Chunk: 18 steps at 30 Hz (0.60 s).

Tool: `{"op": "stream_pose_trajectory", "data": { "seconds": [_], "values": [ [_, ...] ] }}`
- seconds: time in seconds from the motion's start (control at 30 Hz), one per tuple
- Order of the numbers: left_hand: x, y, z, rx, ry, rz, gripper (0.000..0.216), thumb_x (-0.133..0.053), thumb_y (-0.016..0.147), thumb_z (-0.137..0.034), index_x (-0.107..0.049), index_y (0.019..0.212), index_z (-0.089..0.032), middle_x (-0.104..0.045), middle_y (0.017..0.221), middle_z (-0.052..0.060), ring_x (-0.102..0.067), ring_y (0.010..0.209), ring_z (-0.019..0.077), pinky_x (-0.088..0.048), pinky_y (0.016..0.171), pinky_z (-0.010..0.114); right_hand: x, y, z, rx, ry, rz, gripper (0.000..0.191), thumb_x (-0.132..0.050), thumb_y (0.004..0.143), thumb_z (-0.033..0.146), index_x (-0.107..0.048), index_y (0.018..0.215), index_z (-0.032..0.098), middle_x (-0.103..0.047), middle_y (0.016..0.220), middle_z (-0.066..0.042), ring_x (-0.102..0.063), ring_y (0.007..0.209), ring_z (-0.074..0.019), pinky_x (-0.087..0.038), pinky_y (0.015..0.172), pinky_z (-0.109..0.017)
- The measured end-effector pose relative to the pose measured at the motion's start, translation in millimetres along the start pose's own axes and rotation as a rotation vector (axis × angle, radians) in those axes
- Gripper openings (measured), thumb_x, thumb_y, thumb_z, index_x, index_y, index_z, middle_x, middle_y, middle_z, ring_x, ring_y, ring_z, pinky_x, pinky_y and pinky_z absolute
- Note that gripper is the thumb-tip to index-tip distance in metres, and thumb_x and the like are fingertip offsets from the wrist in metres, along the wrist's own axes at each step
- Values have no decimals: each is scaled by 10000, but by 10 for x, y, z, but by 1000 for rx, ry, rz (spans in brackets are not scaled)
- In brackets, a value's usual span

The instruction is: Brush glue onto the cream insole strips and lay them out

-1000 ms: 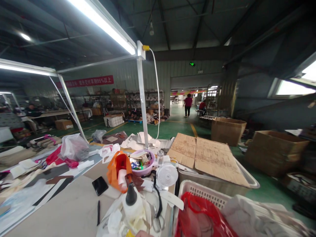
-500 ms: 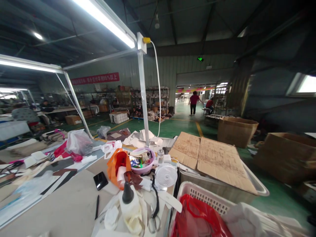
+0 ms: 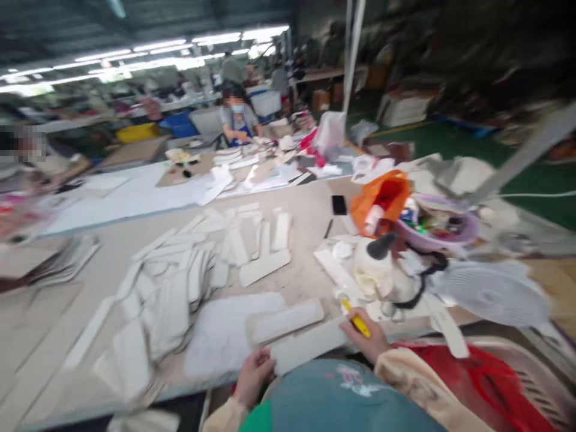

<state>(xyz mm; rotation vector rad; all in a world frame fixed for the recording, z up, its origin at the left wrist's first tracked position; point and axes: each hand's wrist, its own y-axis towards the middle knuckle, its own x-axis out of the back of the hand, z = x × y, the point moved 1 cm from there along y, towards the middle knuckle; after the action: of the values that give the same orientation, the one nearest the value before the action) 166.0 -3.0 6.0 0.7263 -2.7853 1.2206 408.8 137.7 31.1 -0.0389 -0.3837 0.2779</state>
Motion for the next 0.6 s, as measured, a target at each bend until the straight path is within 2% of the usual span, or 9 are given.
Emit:
{"op": "stream_pose_trajectory", "data": {
  "seconds": [0.07,0.17,0.27,0.37,0.6],
  "values": [
    [236,-200,280,36,-36,-90,206,-673,790,-305,-586,872,-138,-604,686,-23,-570,566,102,-488,536,237,-67,25,-113,55,-58,4,207,-644,718,449,-515,744,289,-517,585,8,-521,548,-206,-408,540,-336],
    [334,-185,393,-2,-57,-192,282,-753,649,-306,-525,760,-183,-522,521,-79,-524,456,94,-417,459,206,-127,44,-153,129,-156,67,229,-639,732,469,-508,725,281,-541,604,-5,-516,532,-205,-400,543,-342],
    [380,16,366,-47,-25,-269,279,-721,638,-328,-507,761,-200,-545,546,-69,-560,497,110,-417,480,209,-264,140,-139,228,-224,133,235,-584,776,480,-502,728,265,-559,648,-16,-526,555,-200,-407,585,-341],
    [484,227,334,-65,46,-335,221,-667,678,-274,-511,815,-199,-566,580,-59,-587,543,120,-429,519,215,-457,305,-145,301,-300,187,261,-500,828,489,-484,727,249,-558,663,-21,-535,593,-189,-411,612,-316],
    [693,527,223,-78,279,-416,143,-632,726,-176,-548,842,-186,-625,647,-26,-635,675,143,-441,644,235,-768,535,-258,330,-452,257,255,-439,862,463,-495,769,233,-562,647,6,-536,580,-160,-395,584,-265]
  ]
}}
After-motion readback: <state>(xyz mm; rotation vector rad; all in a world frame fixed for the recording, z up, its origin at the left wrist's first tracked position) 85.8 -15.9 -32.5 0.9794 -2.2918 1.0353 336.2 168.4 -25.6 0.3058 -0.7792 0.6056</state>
